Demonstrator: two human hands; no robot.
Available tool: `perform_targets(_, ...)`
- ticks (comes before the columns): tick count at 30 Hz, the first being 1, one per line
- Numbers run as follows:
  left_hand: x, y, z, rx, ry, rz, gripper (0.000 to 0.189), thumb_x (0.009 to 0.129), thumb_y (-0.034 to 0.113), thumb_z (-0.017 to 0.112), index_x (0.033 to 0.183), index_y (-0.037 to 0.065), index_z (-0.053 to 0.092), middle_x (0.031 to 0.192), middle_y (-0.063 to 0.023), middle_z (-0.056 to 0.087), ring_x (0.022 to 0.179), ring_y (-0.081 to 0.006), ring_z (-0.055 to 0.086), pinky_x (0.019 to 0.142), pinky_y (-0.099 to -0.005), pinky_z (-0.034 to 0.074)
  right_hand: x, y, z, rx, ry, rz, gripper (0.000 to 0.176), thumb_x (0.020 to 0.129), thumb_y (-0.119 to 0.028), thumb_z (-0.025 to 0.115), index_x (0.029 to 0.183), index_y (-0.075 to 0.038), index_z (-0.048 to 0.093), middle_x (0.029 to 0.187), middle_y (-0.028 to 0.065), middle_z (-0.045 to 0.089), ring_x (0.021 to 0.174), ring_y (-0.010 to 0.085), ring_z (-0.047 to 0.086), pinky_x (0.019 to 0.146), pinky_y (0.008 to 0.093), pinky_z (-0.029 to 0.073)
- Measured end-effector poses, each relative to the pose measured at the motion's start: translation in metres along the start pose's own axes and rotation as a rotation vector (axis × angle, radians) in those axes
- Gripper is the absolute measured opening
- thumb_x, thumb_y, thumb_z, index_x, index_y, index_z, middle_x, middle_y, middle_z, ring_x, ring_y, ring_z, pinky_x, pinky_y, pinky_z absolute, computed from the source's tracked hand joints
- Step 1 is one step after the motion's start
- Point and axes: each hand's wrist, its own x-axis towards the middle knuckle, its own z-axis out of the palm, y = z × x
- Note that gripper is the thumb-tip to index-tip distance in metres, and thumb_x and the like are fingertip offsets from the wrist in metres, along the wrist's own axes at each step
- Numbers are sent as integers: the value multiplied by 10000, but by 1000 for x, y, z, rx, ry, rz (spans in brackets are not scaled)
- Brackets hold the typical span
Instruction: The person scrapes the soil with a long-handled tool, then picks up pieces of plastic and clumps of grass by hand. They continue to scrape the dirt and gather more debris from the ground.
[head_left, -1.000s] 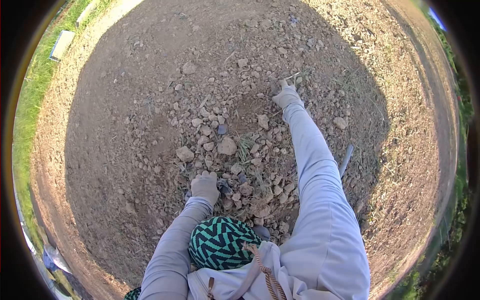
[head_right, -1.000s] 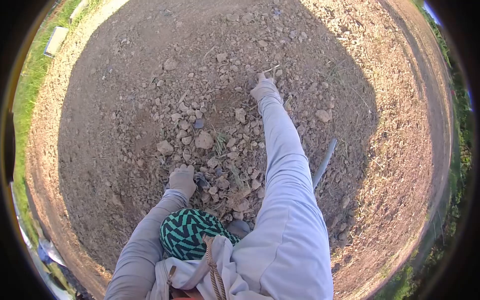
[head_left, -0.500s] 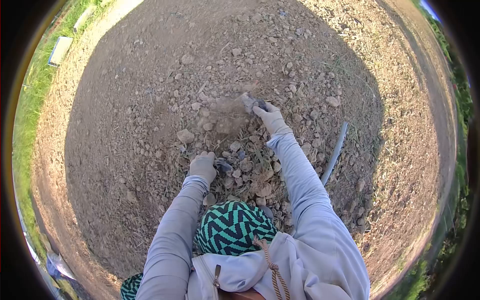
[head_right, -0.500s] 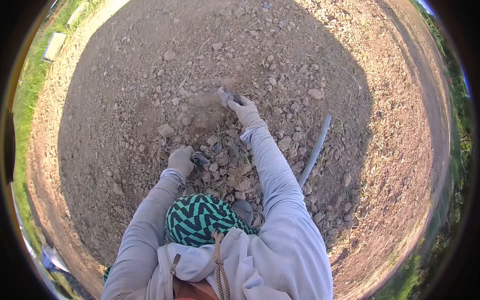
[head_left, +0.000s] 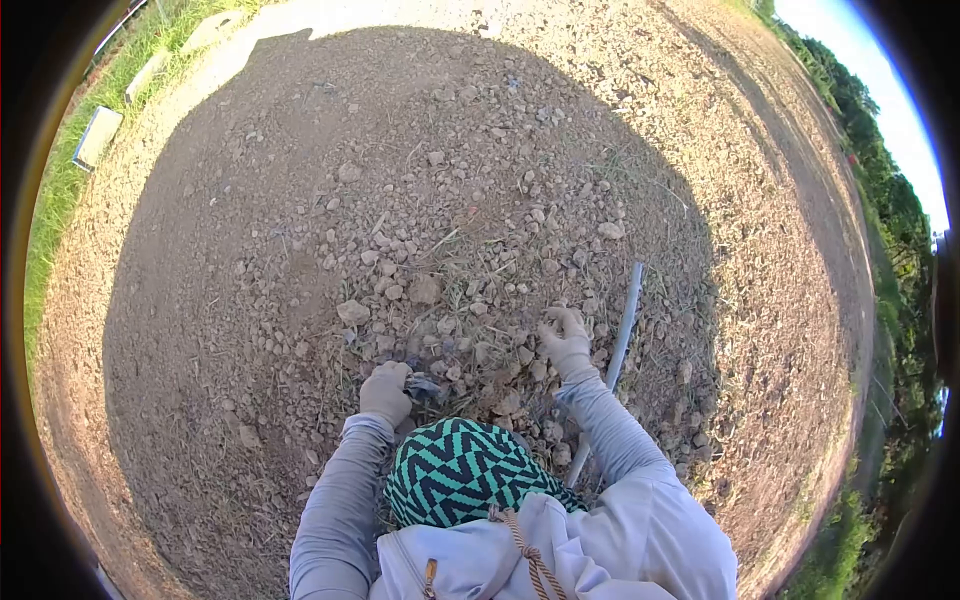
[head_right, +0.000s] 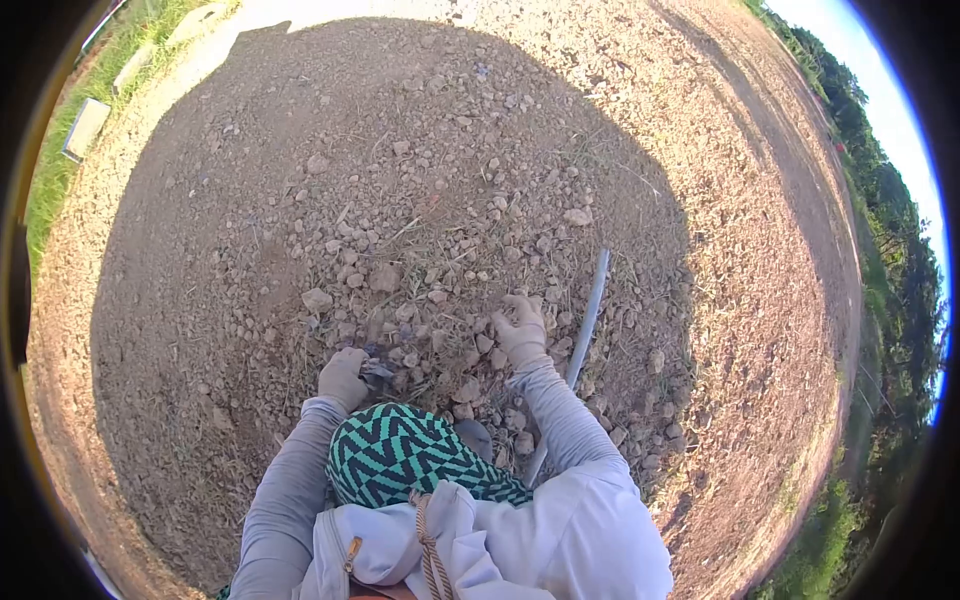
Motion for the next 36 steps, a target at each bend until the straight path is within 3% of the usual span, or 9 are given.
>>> perform_targets(1,-7,-11,5,50,-62,-71,322,742,122,660,1060,121,608,1107,-113,603,1097,-313,565,905,-398,487,-1,51,-11,-127,258,-89,317,775,-217,732,1047,-85,634,1068,140,607,1036,317,572,923,391,454)
perform_targets(3,-22,-21,15,47,-56,-136,329,743,132,665,1068,125,611,1113,-115,602,1106,-310,563,916,-393,486,-36,106,-55,-377,357,286,452,778,-294,770,1129,-69,595,1017,118,625,969,282,600,869,382,477)
perform_targets(7,-12,-19,20,81,-118,-224,348,748,158,660,1090,108,611,1175,-123,587,1146,-309,548,948,-389,475,-104,167,-68,151,-125,835,658,711,-357,812,1216,-38,535,1071,140,641,976,268,627,840,381,499)
perform_targets(14,-7,-17,18,96,-172,-250,355,779,153,627,1128,94,599,1224,-136,571,1169,-319,537,968,-382,464,-111,118,-30,78,48,713,422,752,-138,773,1106,-45,563,915,53,653,855,164,608,767,309,496)
perform_targets(16,-4,-15,17,109,-197,-262,367,782,153,625,1144,98,595,1243,-135,564,1179,-318,530,980,-382,456,-70,161,-11,329,125,411,314,789,-121,726,1071,-69,598,902,32,665,805,131,626,751,283,498)
perform_targets(19,-1,-8,17,110,-216,-269,381,777,154,628,1153,102,594,1250,-132,562,1185,-320,525,983,-385,454,54,69,-66,28,-66,588,583,790,-309,780,1255,-79,512,935,88,673,827,180,647,725,329,510)
perform_targets(25,-1,-4,9,99,-200,-298,417,759,174,646,1166,103,594,1269,-115,555,1196,-312,514,985,-385,454,110,124,-84,15,-12,29,696,869,-255,679,1478,-168,353,1135,140,656,955,231,649,830,338,493)
perform_targets(33,4,-5,15,126,-200,-313,416,738,216,703,1126,105,604,1239,-119,571,1171,-313,530,969,-389,459,217,20,-47,-127,-155,527,815,808,-243,672,1504,-186,252,1080,202,665,926,292,681,788,380,539)
perform_targets(36,5,-6,18,124,-186,-322,426,731,219,717,1125,104,604,1229,-118,575,1159,-313,538,965,-388,463,218,-3,1,-193,-181,431,867,780,-241,664,1515,-178,208,1074,219,657,934,321,675,794,382,543)
